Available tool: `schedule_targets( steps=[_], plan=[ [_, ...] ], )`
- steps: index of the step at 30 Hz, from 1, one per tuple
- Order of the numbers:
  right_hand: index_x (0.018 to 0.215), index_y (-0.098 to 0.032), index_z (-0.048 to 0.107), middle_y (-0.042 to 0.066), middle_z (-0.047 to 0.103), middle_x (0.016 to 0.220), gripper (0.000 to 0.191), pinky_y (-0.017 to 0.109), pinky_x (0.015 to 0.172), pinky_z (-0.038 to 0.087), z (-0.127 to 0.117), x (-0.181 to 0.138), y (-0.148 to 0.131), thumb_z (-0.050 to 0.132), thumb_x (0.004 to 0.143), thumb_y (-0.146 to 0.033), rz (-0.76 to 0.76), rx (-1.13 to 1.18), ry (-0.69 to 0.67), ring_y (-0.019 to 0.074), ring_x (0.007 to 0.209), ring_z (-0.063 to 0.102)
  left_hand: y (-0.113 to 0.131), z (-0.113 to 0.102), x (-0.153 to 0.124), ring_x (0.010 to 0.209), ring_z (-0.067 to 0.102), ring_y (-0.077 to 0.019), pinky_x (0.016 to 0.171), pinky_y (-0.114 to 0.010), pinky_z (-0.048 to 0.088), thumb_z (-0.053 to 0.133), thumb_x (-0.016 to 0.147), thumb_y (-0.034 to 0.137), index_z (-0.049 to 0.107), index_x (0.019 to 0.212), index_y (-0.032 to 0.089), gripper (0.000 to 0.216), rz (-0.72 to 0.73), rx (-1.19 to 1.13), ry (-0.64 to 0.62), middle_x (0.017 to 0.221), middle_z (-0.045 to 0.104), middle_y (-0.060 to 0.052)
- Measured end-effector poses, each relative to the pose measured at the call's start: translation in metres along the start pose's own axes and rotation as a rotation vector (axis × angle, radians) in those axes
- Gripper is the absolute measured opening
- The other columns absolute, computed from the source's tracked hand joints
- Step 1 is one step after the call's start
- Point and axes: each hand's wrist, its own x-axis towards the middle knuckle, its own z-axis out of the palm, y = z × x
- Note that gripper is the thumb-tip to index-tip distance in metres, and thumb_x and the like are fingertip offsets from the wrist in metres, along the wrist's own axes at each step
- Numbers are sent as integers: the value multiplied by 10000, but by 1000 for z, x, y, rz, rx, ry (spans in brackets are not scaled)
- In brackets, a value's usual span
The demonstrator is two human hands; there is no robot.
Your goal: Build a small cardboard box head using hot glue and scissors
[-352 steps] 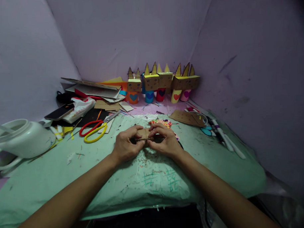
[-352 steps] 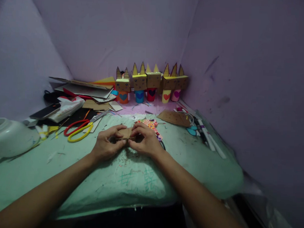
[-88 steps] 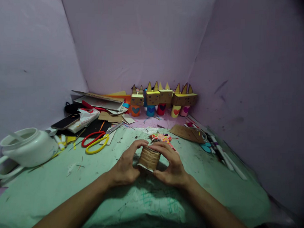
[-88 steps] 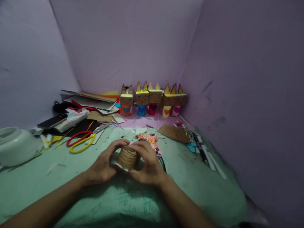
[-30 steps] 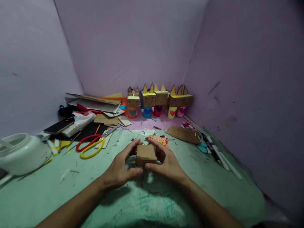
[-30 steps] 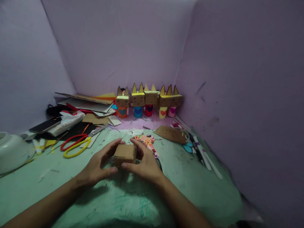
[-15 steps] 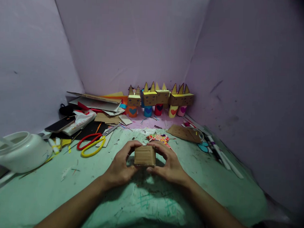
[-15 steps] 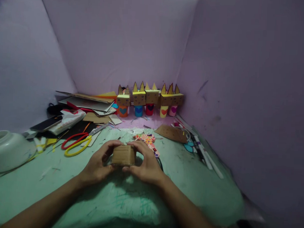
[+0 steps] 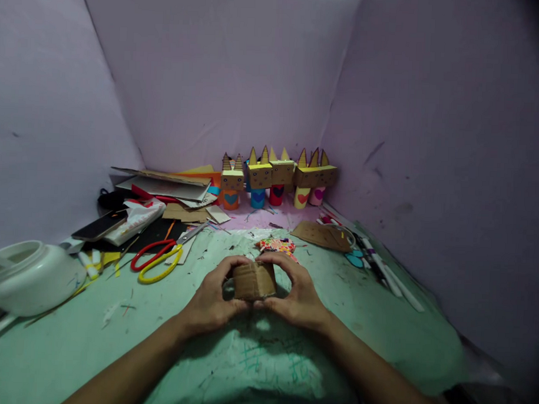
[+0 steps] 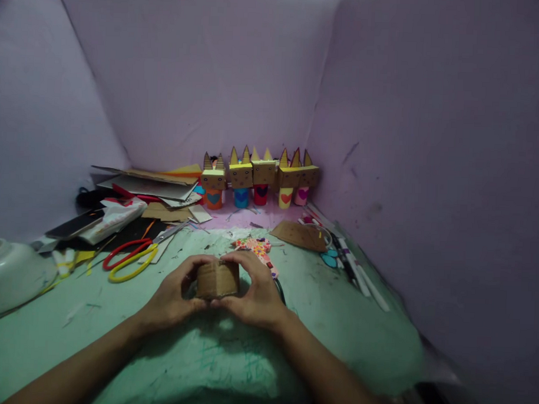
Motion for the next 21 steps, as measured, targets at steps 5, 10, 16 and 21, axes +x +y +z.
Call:
schedule_targets(
  steps=[5, 10, 16, 21],
  plan=[
    [1119, -227, 521, 93, 586, 1158, 562, 457, 997, 406, -2, 1, -3, 788, 624, -242, -11, 23, -57, 277, 1124, 535, 1, -4, -2, 1073, 555, -264, 951, -430, 439, 638, 657, 97, 505, 1109, 203, 483, 299, 192, 106, 1113, 582, -90],
    [1106, -230, 495, 94, 576, 1196, 546, 429, 1009, 409, -1, -1, 0, 770, 637, -181, 17, 105, -86, 266, 1152, 534, -5, -7, -2, 1256, 429, -325, 1054, -455, 342, 748, 628, 194, 496, 1200, 216, 626, 197, 10, 71, 1299, 486, -119],
    [1123, -260, 480, 98, 553, 1278, 491, 444, 1038, 386, 0, -4, 0, 746, 710, -274, 30, 153, -148, 268, 1220, 506, -8, -7, 4, 1133, 555, -324, 936, -415, 448, 764, 631, 406, 449, 1248, 176, 729, -213, -567, 15, 1254, 542, -147],
    [1230, -255, 463, 131, 405, 1436, 680, 500, 1095, 294, 3, -4, 3, 747, 675, -525, 201, 221, -159, 317, 1353, 351, 2, -2, 4, 963, 621, -265, 850, -369, 479, 792, 581, 337, 512, 1114, 140, 633, -286, -512, 86, 1019, 651, -102]
  ],
)
